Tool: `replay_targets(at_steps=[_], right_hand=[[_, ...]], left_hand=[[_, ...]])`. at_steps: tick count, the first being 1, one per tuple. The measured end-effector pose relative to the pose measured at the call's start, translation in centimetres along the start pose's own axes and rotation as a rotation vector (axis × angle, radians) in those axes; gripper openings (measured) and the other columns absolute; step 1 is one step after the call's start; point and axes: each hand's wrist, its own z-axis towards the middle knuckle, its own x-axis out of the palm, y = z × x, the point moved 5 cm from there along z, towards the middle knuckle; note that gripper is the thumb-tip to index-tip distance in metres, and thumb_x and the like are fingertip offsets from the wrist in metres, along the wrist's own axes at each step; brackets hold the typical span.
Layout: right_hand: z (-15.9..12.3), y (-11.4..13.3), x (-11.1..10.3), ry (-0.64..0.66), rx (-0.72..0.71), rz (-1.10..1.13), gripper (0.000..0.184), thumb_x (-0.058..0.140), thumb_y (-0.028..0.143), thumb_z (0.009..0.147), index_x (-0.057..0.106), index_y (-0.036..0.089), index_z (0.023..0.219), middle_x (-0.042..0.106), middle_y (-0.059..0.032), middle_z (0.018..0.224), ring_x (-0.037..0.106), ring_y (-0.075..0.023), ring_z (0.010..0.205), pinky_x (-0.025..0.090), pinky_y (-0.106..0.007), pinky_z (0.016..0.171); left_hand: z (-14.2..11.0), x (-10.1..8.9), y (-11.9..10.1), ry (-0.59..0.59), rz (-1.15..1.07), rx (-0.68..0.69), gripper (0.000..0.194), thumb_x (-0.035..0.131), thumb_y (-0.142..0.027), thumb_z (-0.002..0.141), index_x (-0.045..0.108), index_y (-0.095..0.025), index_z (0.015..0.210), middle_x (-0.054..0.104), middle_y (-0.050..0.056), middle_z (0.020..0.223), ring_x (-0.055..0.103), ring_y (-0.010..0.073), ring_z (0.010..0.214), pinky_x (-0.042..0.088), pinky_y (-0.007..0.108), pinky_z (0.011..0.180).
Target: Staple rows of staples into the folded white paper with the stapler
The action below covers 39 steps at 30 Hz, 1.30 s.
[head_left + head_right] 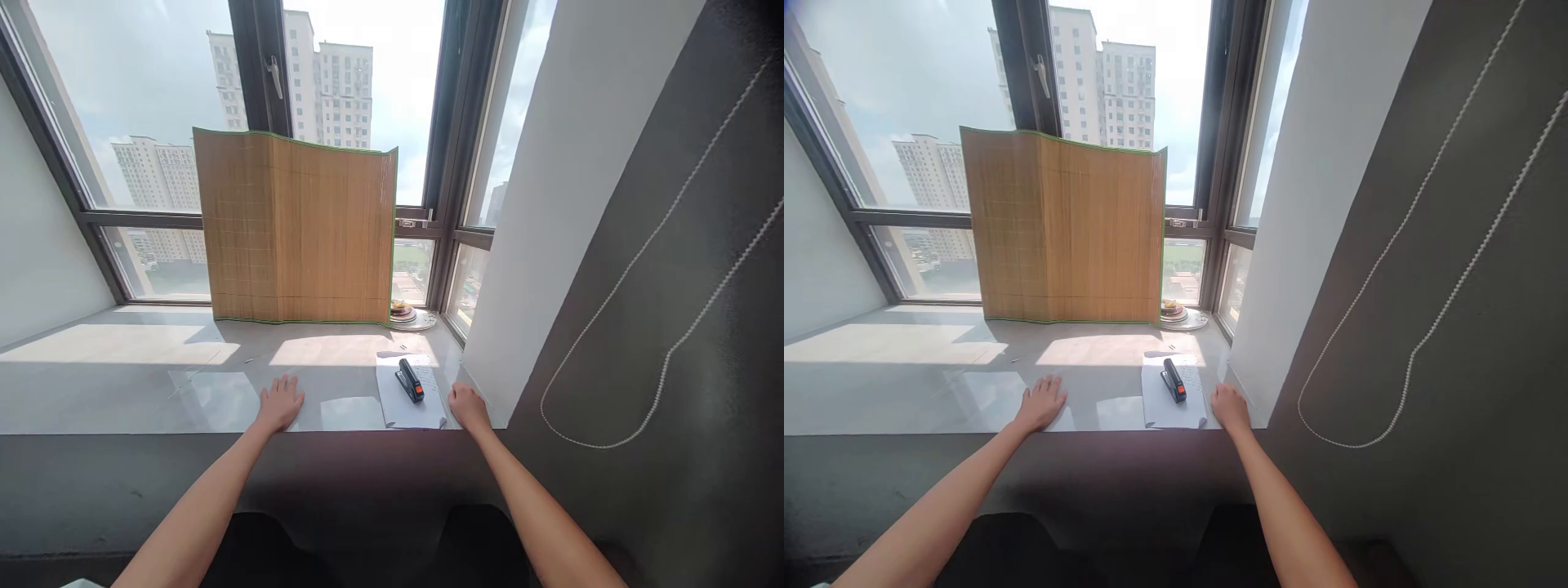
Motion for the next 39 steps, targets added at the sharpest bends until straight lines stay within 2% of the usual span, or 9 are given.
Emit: replay_targets(at_steps=[5, 8, 11, 14, 18, 21, 28, 33, 39], right_hand=[[0.4, -0.3, 0.4, -0.005, 0.004, -0.008, 0.030, 0.043, 0.026, 0.105, 0.070, 0.019, 0.095, 0.074, -0.0110, 0.102, 0.069, -0.0223, 0.093, 0.040, -0.029, 0.073], [2.1, 1.4, -0.3, -0.114, -0.052, 0.019, 0.031, 0.041, 0.027, 0.106, 0.067, 0.020, 0.092, 0.071, -0.0099, 0.098, 0.066, -0.0227, 0.092, 0.040, -0.029, 0.076], [5.0, 5.3, -0.9, -0.179, -0.281, 0.089, 0.024, 0.042, 0.023, 0.105, 0.066, 0.019, 0.104, 0.069, -0.0112, 0.110, 0.062, -0.0241, 0.105, 0.044, -0.031, 0.091], [8.1, 9.3, 0.3, -0.039, -0.489, 0.112, 0.032, 0.047, 0.019, 0.099, 0.063, 0.018, 0.127, 0.061, -0.0150, 0.140, 0.054, -0.0264, 0.128, 0.042, -0.037, 0.107], [11.8, 11.8, 3.3, 0.095, -0.486, 0.072, 0.052, 0.049, 0.032, 0.102, 0.051, 0.016, 0.152, 0.032, -0.0180, 0.172, 0.028, -0.0308, 0.158, 0.032, -0.046, 0.123], [14.0, 12.4, 5.5, 0.139, -0.431, 0.045, 0.063, 0.053, 0.042, 0.102, 0.046, 0.015, 0.159, 0.022, -0.0189, 0.176, 0.016, -0.0321, 0.164, 0.025, -0.048, 0.128], [16.4, 15.4, 8.4, 0.218, -0.411, 0.057, 0.067, 0.046, 0.044, 0.106, 0.040, 0.010, 0.163, 0.022, -0.0210, 0.175, 0.019, -0.0321, 0.164, 0.015, -0.054, 0.132], [15.2, 24.2, 9.8, 0.238, -0.479, 0.132, 0.074, 0.044, 0.049, 0.106, 0.029, 0.011, 0.168, 0.019, -0.0192, 0.176, 0.016, -0.0331, 0.165, 0.011, -0.057, 0.132], [11.5, 38.1, 11.0, 0.293, -0.641, 0.272, 0.075, 0.035, 0.053, 0.109, 0.025, 0.011, 0.169, 0.015, -0.0204, 0.177, 0.011, -0.0360, 0.165, 0.002, -0.069, 0.128]], left_hand=[[1.6, -1.5, 0.2, -0.147, -0.017, 0.015, 0.053, 0.040, -0.038, 0.100, 0.059, -0.014, 0.142, 0.056, 0.027, 0.147, 0.051, 0.0406, 0.137, 0.037, 0.058, 0.114], [2.6, -1.1, 0.7, -0.150, -0.049, -0.054, 0.054, 0.036, -0.035, 0.101, 0.054, -0.017, 0.149, 0.046, 0.025, 0.159, 0.039, 0.0421, 0.149, 0.028, 0.071, 0.118], [2.7, -0.4, 0.9, -0.111, -0.067, -0.059, 0.059, 0.032, -0.035, 0.103, 0.045, -0.018, 0.158, 0.035, 0.021, 0.170, 0.026, 0.0414, 0.158, 0.020, 0.076, 0.121], [2.0, -0.5, 0.8, -0.099, -0.091, -0.045, 0.059, 0.032, -0.036, 0.104, 0.047, -0.018, 0.158, 0.034, 0.019, 0.171, 0.025, 0.0401, 0.160, 0.018, 0.072, 0.124], [1.5, -1.0, 0.7, -0.108, -0.128, -0.049, 0.056, 0.035, -0.038, 0.104, 0.051, -0.020, 0.154, 0.039, 0.019, 0.169, 0.026, 0.0384, 0.160, 0.019, 0.070, 0.126], [1.7, -0.9, 0.7, -0.116, -0.156, -0.044, 0.053, 0.037, -0.038, 0.103, 0.053, -0.020, 0.151, 0.041, 0.021, 0.166, 0.028, 0.0390, 0.158, 0.020, 0.071, 0.124], [2.0, -0.2, 0.8, -0.137, -0.197, -0.054, 0.051, 0.037, -0.037, 0.104, 0.054, -0.021, 0.149, 0.042, 0.020, 0.165, 0.026, 0.0394, 0.159, 0.016, 0.071, 0.125], [2.0, -0.8, 1.2, -0.182, -0.301, -0.089, 0.050, 0.036, -0.028, 0.102, 0.050, -0.019, 0.149, 0.048, 0.020, 0.161, 0.034, 0.0373, 0.156, 0.015, 0.068, 0.127], [2.6, -1.1, 4.2, -0.327, -0.678, -0.306, 0.043, 0.033, -0.023, 0.100, 0.045, -0.019, 0.141, 0.058, 0.017, 0.151, 0.057, 0.0289, 0.140, 0.045, 0.045, 0.115]])
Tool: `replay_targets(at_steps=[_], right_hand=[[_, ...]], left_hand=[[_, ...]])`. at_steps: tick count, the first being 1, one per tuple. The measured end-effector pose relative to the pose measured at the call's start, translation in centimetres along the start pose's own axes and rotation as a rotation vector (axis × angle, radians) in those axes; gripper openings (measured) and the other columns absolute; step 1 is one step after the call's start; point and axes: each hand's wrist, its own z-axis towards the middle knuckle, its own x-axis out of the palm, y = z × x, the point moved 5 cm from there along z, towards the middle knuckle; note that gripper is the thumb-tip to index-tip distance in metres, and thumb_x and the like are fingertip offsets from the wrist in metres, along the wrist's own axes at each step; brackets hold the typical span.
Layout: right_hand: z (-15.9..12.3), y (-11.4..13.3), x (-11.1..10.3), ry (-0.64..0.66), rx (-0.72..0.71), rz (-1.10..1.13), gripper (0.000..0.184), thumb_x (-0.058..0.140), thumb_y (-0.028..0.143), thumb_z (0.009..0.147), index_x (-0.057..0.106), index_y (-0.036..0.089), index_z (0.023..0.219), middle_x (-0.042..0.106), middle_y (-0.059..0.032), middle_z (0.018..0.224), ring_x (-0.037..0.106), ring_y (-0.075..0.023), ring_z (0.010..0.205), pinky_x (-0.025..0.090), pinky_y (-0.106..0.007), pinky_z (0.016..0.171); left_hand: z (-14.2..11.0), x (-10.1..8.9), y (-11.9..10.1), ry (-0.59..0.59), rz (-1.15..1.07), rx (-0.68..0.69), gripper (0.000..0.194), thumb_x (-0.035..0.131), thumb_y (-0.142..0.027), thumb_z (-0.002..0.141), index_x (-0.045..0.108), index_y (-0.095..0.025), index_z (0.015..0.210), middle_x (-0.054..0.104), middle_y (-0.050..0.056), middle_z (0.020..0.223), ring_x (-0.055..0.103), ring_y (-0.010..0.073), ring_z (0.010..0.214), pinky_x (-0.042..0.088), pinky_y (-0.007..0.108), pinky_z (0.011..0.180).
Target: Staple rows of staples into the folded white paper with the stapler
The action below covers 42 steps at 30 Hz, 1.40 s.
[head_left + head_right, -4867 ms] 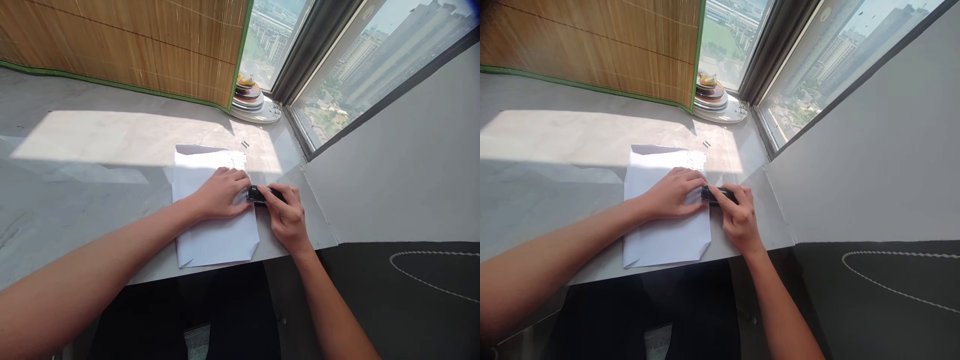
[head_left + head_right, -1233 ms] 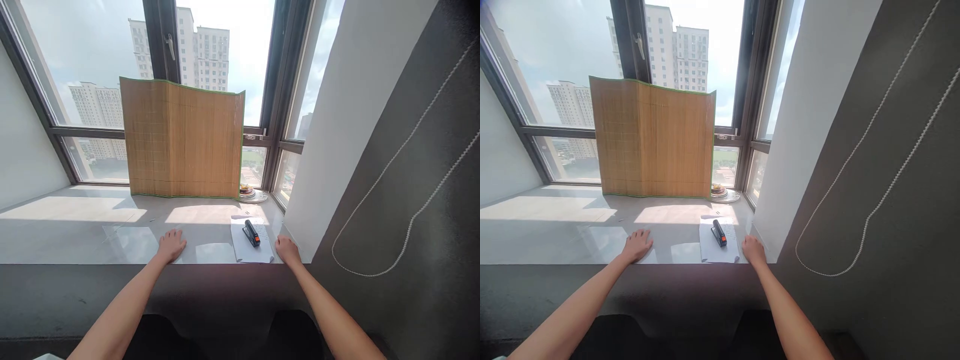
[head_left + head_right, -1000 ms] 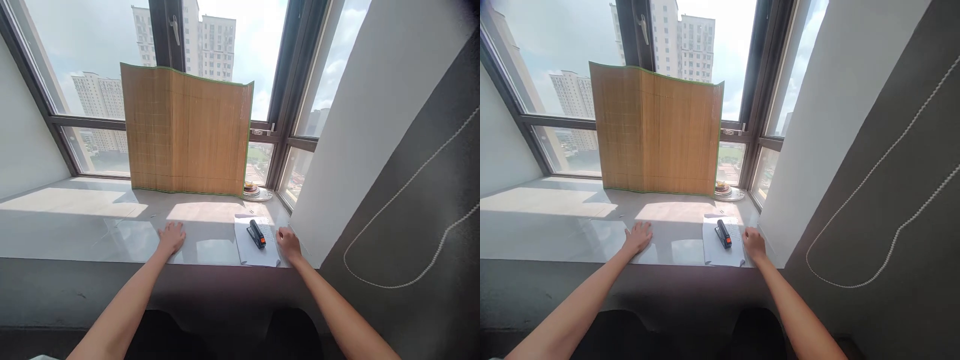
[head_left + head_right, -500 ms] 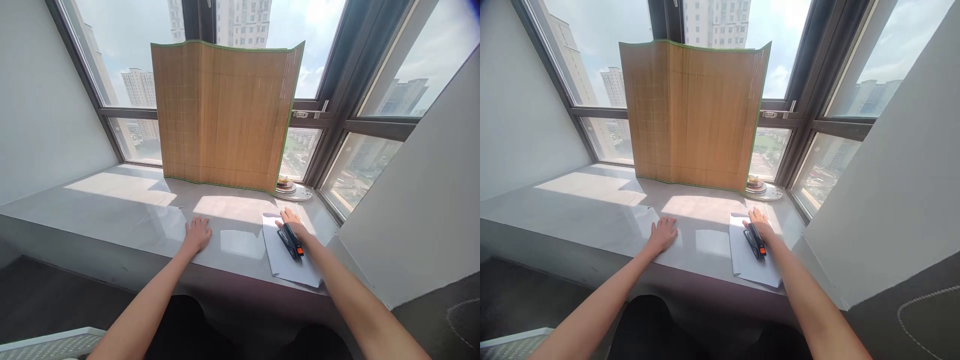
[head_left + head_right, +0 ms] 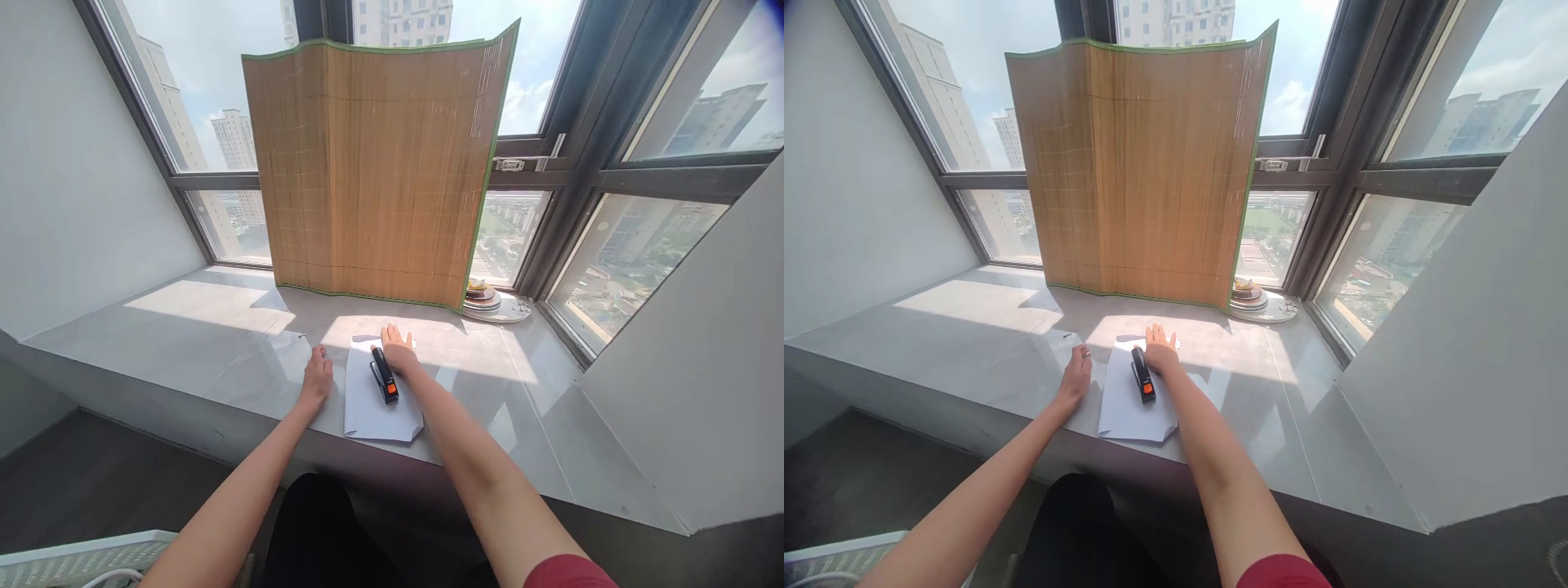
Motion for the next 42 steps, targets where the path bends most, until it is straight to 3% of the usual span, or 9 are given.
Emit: replay_targets(at_steps=[6, 9, 13, 15, 17, 21, 25, 38, 42], right_hand=[[2.2, 5.2, 1.0, 0.032, -0.022, 0.069, 0.074, 0.034, 0.057, 0.109, 0.026, 0.016, 0.170, 0.017, -0.0167, 0.177, 0.009, -0.0389, 0.164, -0.002, -0.074, 0.125], [1.3, 4.4, -1.4, -0.125, -0.001, 0.114, 0.067, 0.029, 0.052, 0.110, 0.030, 0.017, 0.167, 0.034, -0.0166, 0.172, 0.023, -0.0346, 0.161, 0.014, -0.064, 0.127], [-3.6, -1.3, -5.2, -0.246, 0.136, 0.035, 0.054, 0.024, 0.040, 0.110, 0.069, 0.019, 0.132, 0.073, -0.0131, 0.127, 0.063, -0.0262, 0.121, 0.048, -0.034, 0.098], [-7.8, -5.5, -6.6, -0.203, 0.220, -0.019, 0.045, 0.038, 0.035, 0.105, 0.078, 0.017, 0.096, 0.076, -0.0132, 0.091, 0.069, -0.0260, 0.092, 0.047, -0.031, 0.079], [-12.9, -10.0, -7.8, -0.178, 0.292, -0.078, 0.042, 0.046, 0.032, 0.100, 0.075, 0.017, 0.074, 0.071, -0.0126, 0.075, 0.068, -0.0255, 0.079, 0.043, -0.030, 0.072], [-22.6, -16.9, -9.7, -0.146, 0.403, -0.231, 0.051, 0.043, 0.039, 0.104, 0.077, 0.020, 0.072, 0.076, -0.0141, 0.084, 0.071, -0.0274, 0.082, 0.042, -0.032, 0.071], [-28.3, -19.6, -10.9, -0.178, 0.605, -0.308, 0.050, 0.039, 0.039, 0.106, 0.083, 0.020, 0.093, 0.079, -0.0171, 0.102, 0.075, -0.0303, 0.094, 0.046, -0.034, 0.075], [-29.1, -18.7, -11.9, -0.221, 0.664, -0.285, 0.047, 0.040, 0.032, 0.104, 0.085, 0.020, 0.099, 0.079, -0.0177, 0.103, 0.076, -0.0298, 0.097, 0.050, -0.033, 0.080], [-29.2, -18.9, -11.8, -0.213, 0.672, -0.278, 0.047, 0.040, 0.032, 0.103, 0.085, 0.019, 0.095, 0.079, -0.0172, 0.100, 0.076, -0.0287, 0.094, 0.050, -0.032, 0.081]], left_hand=[[0.4, -0.2, 0.4, -0.009, -0.058, -0.020, 0.034, 0.036, -0.026, 0.101, 0.049, -0.020, 0.132, 0.061, 0.018, 0.148, 0.058, 0.0292, 0.139, 0.049, 0.041, 0.108], [0.3, -0.2, 0.3, 0.008, -0.033, -0.002, 0.034, 0.036, -0.026, 0.101, 0.051, -0.019, 0.131, 0.062, 0.017, 0.146, 0.058, 0.0299, 0.137, 0.049, 0.041, 0.108], [0.3, 0.2, 0.0, 0.030, 0.073, 0.056, 0.044, 0.038, -0.026, 0.100, 0.051, -0.017, 0.141, 0.061, 0.017, 0.147, 0.058, 0.0315, 0.137, 0.047, 0.044, 0.111], [0.3, 0.5, -0.3, 0.029, 0.162, 0.120, 0.052, 0.040, -0.029, 0.101, 0.048, -0.016, 0.150, 0.060, 0.018, 0.148, 0.055, 0.0324, 0.140, 0.043, 0.046, 0.116], [0.2, 0.8, -0.6, 0.038, 0.241, 0.172, 0.057, 0.041, -0.035, 0.102, 0.046, -0.016, 0.156, 0.060, 0.018, 0.148, 0.053, 0.0340, 0.142, 0.039, 0.049, 0.119], [0.0, 0.9, -1.0, 0.065, 0.334, 0.206, 0.059, 0.040, -0.038, 0.103, 0.047, -0.016, 0.158, 0.059, 0.018, 0.149, 0.052, 0.0352, 0.141, 0.036, 0.050, 0.121], [-0.3, 1.1, -1.4, 0.087, 0.441, 0.225, 0.056, 0.039, -0.038, 0.102, 0.054, -0.018, 0.153, 0.059, 0.018, 0.146, 0.053, 0.0362, 0.138, 0.034, 0.049, 0.121], [-0.9, 1.4, -2.1, 0.120, 0.604, 0.260, 0.060, 0.030, -0.042, 0.106, 0.052, -0.015, 0.154, 0.053, 0.022, 0.152, 0.048, 0.0391, 0.141, 0.031, 0.057, 0.121], [-1.0, 1.5, -2.1, 0.134, 0.593, 0.241, 0.064, 0.028, -0.048, 0.108, 0.041, -0.020, 0.164, 0.030, 0.021, 0.172, 0.036, 0.0404, 0.154, 0.027, 0.059, 0.125]])
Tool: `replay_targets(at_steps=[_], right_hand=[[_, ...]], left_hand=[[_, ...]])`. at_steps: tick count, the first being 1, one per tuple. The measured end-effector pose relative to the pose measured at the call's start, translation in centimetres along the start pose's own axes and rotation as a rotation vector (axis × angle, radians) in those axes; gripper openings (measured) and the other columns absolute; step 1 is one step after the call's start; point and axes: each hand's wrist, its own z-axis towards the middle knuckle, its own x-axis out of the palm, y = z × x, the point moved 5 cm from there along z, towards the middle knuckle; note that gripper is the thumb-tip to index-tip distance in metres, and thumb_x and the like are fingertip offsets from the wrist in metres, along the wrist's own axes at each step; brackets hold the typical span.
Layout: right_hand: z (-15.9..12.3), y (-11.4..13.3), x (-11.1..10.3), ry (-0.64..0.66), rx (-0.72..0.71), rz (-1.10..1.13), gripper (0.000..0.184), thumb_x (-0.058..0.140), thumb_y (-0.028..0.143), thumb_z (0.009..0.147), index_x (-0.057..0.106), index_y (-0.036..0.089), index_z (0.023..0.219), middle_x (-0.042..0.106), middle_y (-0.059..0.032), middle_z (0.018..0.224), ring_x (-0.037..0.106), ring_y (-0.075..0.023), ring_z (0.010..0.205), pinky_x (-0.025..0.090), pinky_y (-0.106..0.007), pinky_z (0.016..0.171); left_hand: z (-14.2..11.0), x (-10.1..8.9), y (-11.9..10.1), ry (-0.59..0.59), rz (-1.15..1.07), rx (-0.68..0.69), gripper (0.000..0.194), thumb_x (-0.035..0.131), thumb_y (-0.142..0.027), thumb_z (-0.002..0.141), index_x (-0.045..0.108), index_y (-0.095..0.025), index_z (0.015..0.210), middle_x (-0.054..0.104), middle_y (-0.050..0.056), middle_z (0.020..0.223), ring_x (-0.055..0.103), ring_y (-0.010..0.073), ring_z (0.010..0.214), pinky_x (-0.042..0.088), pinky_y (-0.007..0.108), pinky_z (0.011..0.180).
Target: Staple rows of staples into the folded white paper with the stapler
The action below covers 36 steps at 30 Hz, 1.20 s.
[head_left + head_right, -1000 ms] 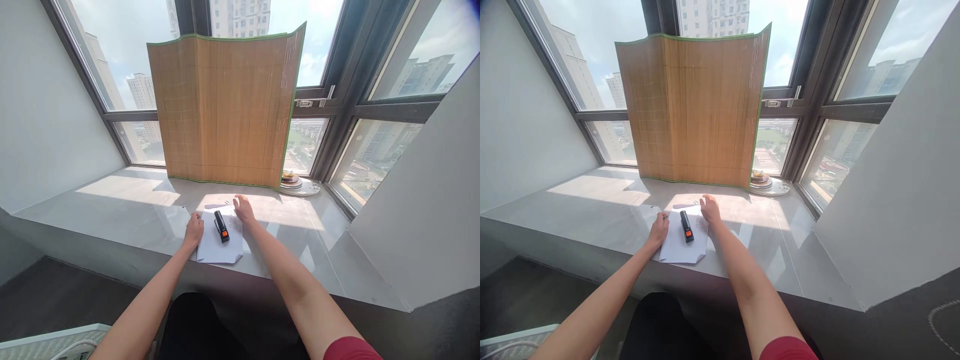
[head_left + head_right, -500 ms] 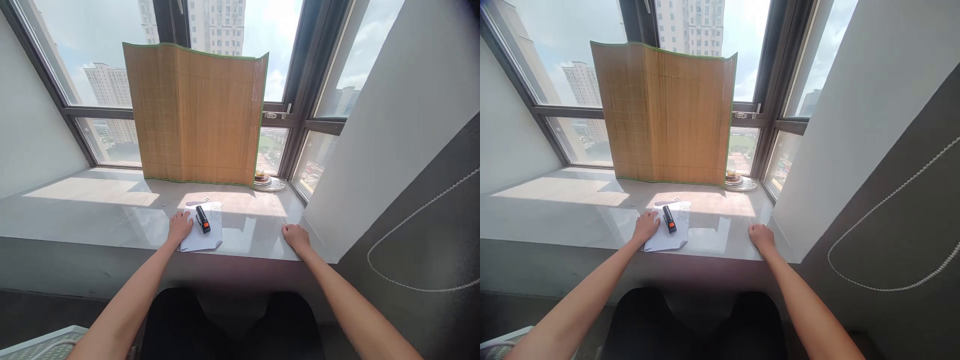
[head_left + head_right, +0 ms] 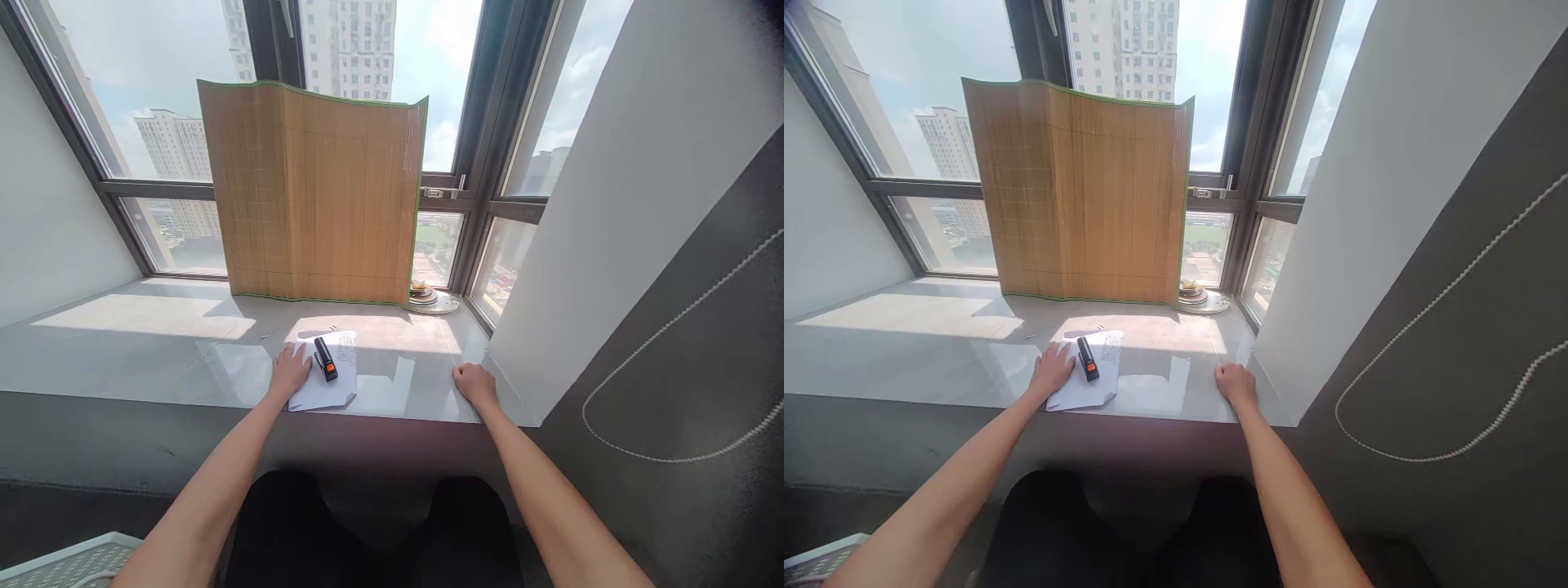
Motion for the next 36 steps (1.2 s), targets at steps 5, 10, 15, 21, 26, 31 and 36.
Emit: replay_targets(at_steps=[5, 10, 15, 21, 26, 31, 36], right_hand=[[0.1, 0.0, 0.0, 0.004, 0.007, 0.011, 0.047, 0.040, 0.032, 0.102, 0.084, 0.019, 0.092, 0.079, -0.0167, 0.099, 0.075, -0.0299, 0.095, 0.050, -0.033, 0.080], [0.1, 0.0, -0.1, 0.004, 0.010, 0.012, 0.047, 0.040, 0.032, 0.101, 0.084, 0.020, 0.094, 0.079, -0.0164, 0.100, 0.075, -0.0292, 0.095, 0.049, -0.032, 0.080], [0.1, 0.0, 0.0, 0.006, 0.010, 0.003, 0.047, 0.040, 0.032, 0.102, 0.085, 0.019, 0.095, 0.079, -0.0173, 0.101, 0.075, -0.0295, 0.096, 0.049, -0.032, 0.081], [0.2, -0.1, 0.2, 0.006, 0.012, 0.002, 0.045, 0.042, 0.032, 0.103, 0.085, 0.019, 0.094, 0.079, -0.0167, 0.100, 0.075, -0.0279, 0.096, 0.049, -0.031, 0.084], [0.1, -0.1, 0.1, 0.005, 0.006, 0.004, 0.047, 0.040, 0.032, 0.102, 0.085, 0.019, 0.097, 0.079, -0.0175, 0.102, 0.075, -0.0297, 0.098, 0.051, -0.033, 0.083], [0.0, 0.2, -0.2, 0.010, 0.005, 0.005, 0.048, 0.040, 0.034, 0.102, 0.085, 0.020, 0.098, 0.080, -0.0172, 0.103, 0.076, -0.0302, 0.099, 0.052, -0.035, 0.084], [-0.1, 0.2, -0.3, 0.017, 0.013, -0.005, 0.049, 0.038, 0.034, 0.102, 0.085, 0.019, 0.102, 0.079, -0.0183, 0.107, 0.075, -0.0310, 0.103, 0.052, -0.035, 0.087]], left_hand=[[0.1, 0.4, -0.2, 0.090, 0.001, 0.048, 0.064, 0.023, -0.051, 0.109, 0.037, -0.029, 0.167, 0.017, 0.009, 0.179, 0.022, 0.0428, 0.161, 0.019, 0.070, 0.126], [0.1, 0.5, -0.3, 0.129, 0.021, 0.057, 0.064, 0.020, -0.049, 0.109, 0.034, -0.029, 0.169, 0.026, 0.006, 0.177, 0.019, 0.0440, 0.162, 0.018, 0.074, 0.125], [0.2, 0.7, -0.2, 0.126, 0.018, 0.059, 0.065, 0.020, -0.050, 0.109, 0.034, -0.028, 0.169, 0.025, 0.005, 0.178, 0.019, 0.0440, 0.162, 0.017, 0.074, 0.126], [0.4, 1.1, 0.0, 0.106, 0.017, 0.066, 0.064, 0.021, -0.050, 0.109, 0.037, -0.029, 0.167, 0.029, 0.006, 0.176, 0.022, 0.0441, 0.161, 0.019, 0.074, 0.124], [0.3, 0.9, -0.2, 0.135, 0.043, 0.070, 0.064, 0.019, -0.047, 0.109, 0.035, -0.029, 0.169, 0.026, 0.005, 0.177, 0.020, 0.0450, 0.161, 0.019, 0.074, 0.124], [-0.9, -0.4, -1.8, 0.138, 0.121, 0.154, 0.063, 0.023, -0.046, 0.109, 0.039, -0.026, 0.167, 0.033, 0.007, 0.174, 0.011, 0.0452, 0.163, 0.006, 0.077, 0.125], [-3.3, -0.2, -6.7, 0.117, 0.084, 0.215, 0.063, 0.027, -0.046, 0.109, 0.045, -0.021, 0.163, 0.036, 0.013, 0.172, 0.012, 0.0387, 0.165, 0.007, 0.071, 0.129]])
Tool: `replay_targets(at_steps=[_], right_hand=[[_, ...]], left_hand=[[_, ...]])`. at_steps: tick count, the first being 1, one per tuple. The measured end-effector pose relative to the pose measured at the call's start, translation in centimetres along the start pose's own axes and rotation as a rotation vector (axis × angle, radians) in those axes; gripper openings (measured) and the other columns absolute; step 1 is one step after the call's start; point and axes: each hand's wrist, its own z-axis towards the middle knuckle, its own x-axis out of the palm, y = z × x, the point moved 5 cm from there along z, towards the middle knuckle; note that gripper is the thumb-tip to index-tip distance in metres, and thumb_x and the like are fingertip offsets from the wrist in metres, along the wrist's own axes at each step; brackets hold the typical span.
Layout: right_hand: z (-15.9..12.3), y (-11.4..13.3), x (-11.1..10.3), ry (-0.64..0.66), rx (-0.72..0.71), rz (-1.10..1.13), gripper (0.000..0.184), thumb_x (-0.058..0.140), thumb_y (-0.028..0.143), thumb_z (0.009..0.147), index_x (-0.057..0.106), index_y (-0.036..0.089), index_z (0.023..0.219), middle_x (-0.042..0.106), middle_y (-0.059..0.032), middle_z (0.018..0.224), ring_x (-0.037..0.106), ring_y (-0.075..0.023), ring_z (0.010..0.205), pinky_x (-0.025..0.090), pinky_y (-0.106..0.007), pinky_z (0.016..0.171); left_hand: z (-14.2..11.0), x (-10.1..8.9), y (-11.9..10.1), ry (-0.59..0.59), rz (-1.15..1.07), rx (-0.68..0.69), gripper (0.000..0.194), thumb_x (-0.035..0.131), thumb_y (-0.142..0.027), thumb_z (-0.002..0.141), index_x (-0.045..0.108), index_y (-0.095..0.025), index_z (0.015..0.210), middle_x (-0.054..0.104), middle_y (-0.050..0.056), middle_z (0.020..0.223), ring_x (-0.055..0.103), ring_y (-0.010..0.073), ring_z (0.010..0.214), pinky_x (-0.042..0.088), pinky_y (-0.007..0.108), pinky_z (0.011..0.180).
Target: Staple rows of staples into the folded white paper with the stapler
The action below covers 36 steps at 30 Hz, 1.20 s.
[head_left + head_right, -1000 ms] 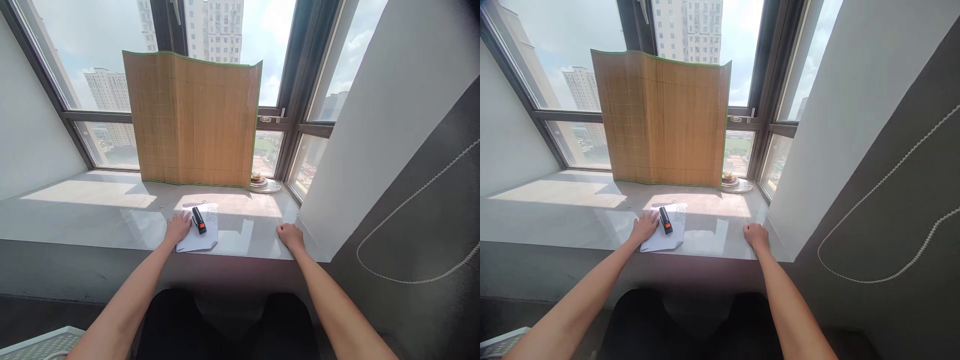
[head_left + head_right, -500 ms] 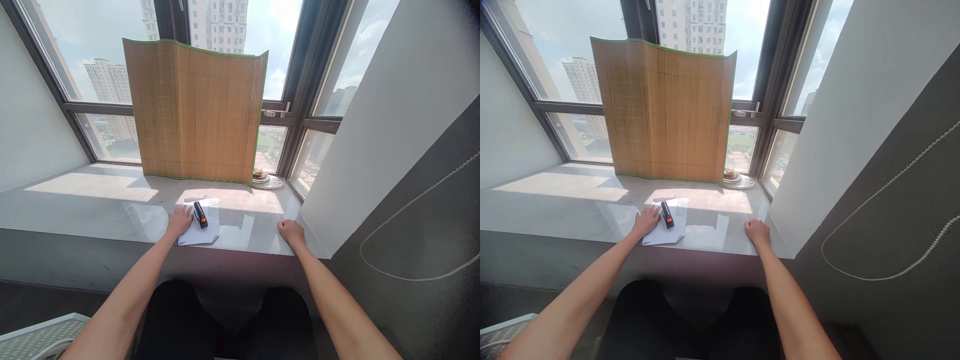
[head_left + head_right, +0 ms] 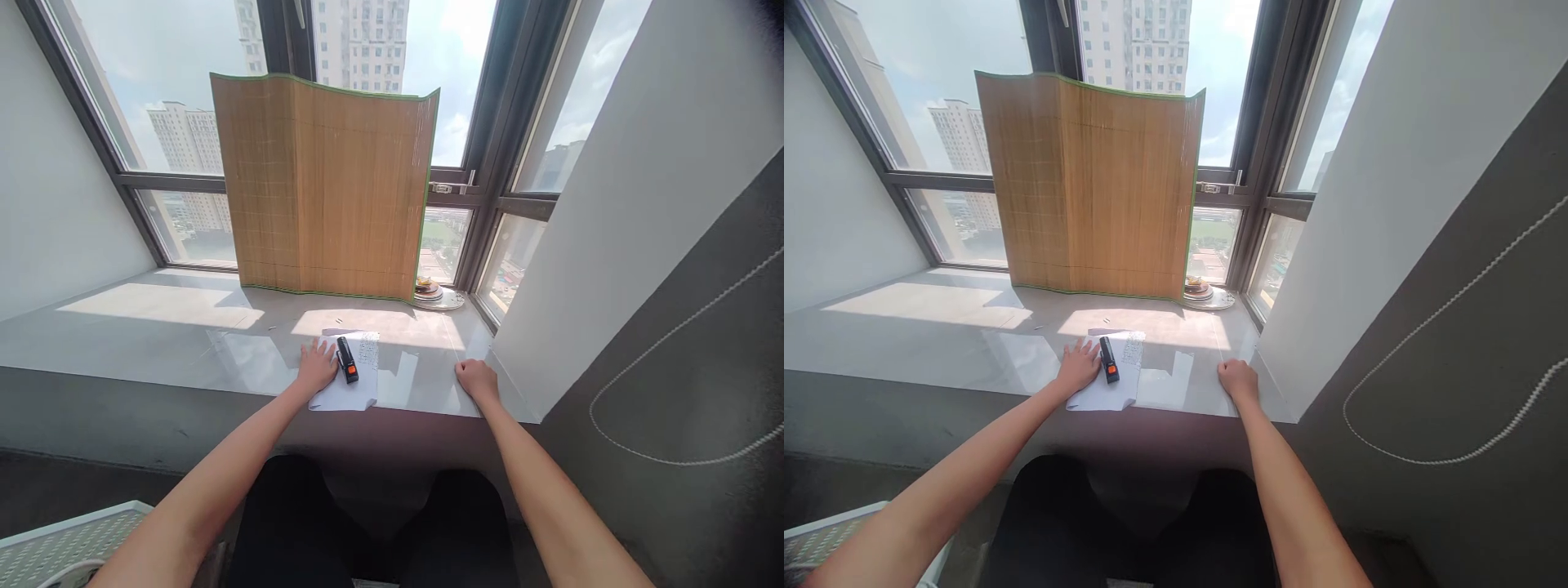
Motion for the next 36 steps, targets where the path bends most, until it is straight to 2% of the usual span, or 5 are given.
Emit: replay_targets(at_steps=[8, 16, 25, 30, 36], right_hand=[[-0.5, 0.4, -0.7, 0.010, 0.005, -0.018, 0.047, 0.040, 0.034, 0.103, 0.084, 0.019, 0.100, 0.080, -0.0168, 0.108, 0.076, -0.0292, 0.103, 0.052, -0.032, 0.084], [-0.7, 0.8, -1.1, -0.002, 0.025, 0.033, 0.045, 0.042, 0.032, 0.103, 0.085, 0.018, 0.101, 0.079, -0.0181, 0.108, 0.076, -0.0296, 0.104, 0.051, -0.033, 0.087], [-0.7, 1.0, -1.1, -0.037, -0.011, 0.151, 0.045, 0.040, 0.031, 0.104, 0.080, 0.015, 0.090, 0.077, -0.0173, 0.096, 0.072, -0.0273, 0.094, 0.046, -0.032, 0.082], [-1.6, 9.2, -0.4, -0.128, -0.165, 0.323, 0.042, 0.040, 0.048, 0.108, 0.072, 0.020, 0.106, 0.073, -0.0078, 0.101, 0.066, -0.0209, 0.096, 0.046, -0.028, 0.084], [-3.0, 19.8, 1.8, -0.183, -0.360, 0.755, 0.055, 0.084, 0.054, 0.076, 0.062, 0.023, 0.115, 0.062, -0.0069, 0.106, 0.061, -0.0272, 0.102, 0.049, -0.036, 0.090]], left_hand=[[1.2, 1.2, -8.0, 0.012, -0.108, -0.048, 0.062, 0.028, -0.041, 0.107, 0.042, -0.018, 0.164, 0.031, 0.016, 0.174, 0.018, 0.0386, 0.164, 0.016, 0.068, 0.128], [0.5, 0.7, -6.2, -0.059, -0.194, 0.206, 0.049, 0.043, -0.038, 0.104, 0.064, -0.019, 0.144, 0.055, 0.019, 0.155, 0.050, 0.0349, 0.145, 0.039, 0.050, 0.120], [-0.2, 1.6, -5.8, 0.068, -0.221, 0.288, 0.060, 0.036, -0.047, 0.107, 0.045, -0.023, 0.161, 0.033, 0.012, 0.174, 0.026, 0.0309, 0.162, 0.018, 0.053, 0.131], [0.0, 1.4, -5.7, 0.059, -0.229, 0.276, 0.060, 0.037, -0.048, 0.106, 0.047, -0.021, 0.160, 0.035, 0.012, 0.173, 0.029, 0.0305, 0.161, 0.020, 0.051, 0.131], [0.3, 2.1, -5.2, 0.038, -0.270, 0.279, 0.062, 0.041, -0.047, 0.105, 0.043, -0.017, 0.160, 0.034, 0.016, 0.173, 0.030, 0.0300, 0.161, 0.021, 0.050, 0.131]])
